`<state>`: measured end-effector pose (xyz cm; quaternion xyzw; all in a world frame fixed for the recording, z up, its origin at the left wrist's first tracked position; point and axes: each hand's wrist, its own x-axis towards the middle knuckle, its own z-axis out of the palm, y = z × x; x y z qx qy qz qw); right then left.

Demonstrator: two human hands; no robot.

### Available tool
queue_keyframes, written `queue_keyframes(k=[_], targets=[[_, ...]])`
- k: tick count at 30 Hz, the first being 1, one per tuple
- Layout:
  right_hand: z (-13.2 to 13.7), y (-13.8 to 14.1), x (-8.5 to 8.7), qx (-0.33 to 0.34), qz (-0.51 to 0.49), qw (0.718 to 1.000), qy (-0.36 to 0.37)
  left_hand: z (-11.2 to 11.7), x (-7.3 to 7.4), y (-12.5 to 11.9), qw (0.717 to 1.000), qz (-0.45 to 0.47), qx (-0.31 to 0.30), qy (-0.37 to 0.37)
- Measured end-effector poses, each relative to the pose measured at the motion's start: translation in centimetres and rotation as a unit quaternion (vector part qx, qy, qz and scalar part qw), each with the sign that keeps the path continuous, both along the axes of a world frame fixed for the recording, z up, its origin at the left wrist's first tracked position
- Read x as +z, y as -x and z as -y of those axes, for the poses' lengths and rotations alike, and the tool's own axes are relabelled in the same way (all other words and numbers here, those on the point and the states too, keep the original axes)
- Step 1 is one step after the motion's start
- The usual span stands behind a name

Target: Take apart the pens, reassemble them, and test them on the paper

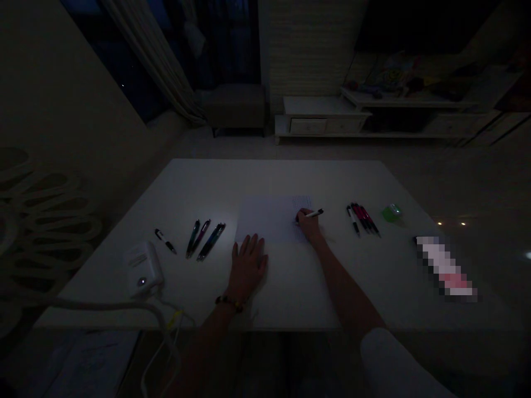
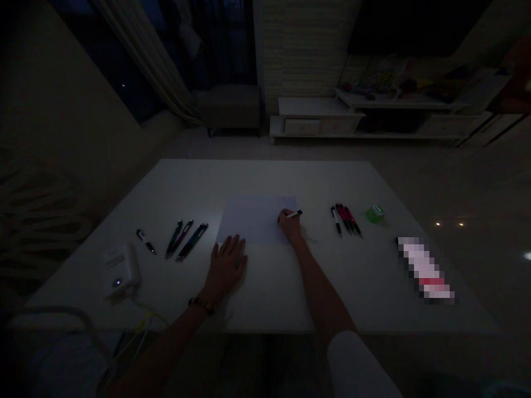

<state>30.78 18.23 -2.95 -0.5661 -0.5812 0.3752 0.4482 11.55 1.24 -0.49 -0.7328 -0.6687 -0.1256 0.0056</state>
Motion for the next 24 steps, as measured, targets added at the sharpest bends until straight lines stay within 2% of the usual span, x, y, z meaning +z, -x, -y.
queue_keyframes(k=[5, 9, 14, 18, 21, 24], targets=[[0.4, -1.1, 1.6, -0.038, -0.066, 0.997, -0.026, 0.0, 0.2, -0.1, 1.0, 0.008, 0.003, -0.002], [2.4, -4.1, 3.5, -0.063, -0.051, 0.997, -0.017, 0.0, 0.1, 0.0, 1.0, 0.013, 0.001, -0.006], [4.2, -10.4, 4.0, -0.032, 0.114, 0.992, -0.036, -0.3, -0.2, 0.0, 1.0, 0.012, 0.0, -0.021], [3.8, -15.2, 3.9, -0.066, 0.273, 0.959, -0.044, -0.4, -0.3, 0.1, 1.0, 0.003, -0.002, -0.021], [2.8, -17.3, 3.8, -0.09, 0.362, 0.927, -0.019, -0.6, -0.4, 0.1, 1.0, -0.004, -0.005, -0.025], [2.0, -18.2, 3.3, -0.102, 0.401, 0.91, -0.012, -0.6, -0.3, 0.1, 1.0, -0.004, -0.005, -0.027]])
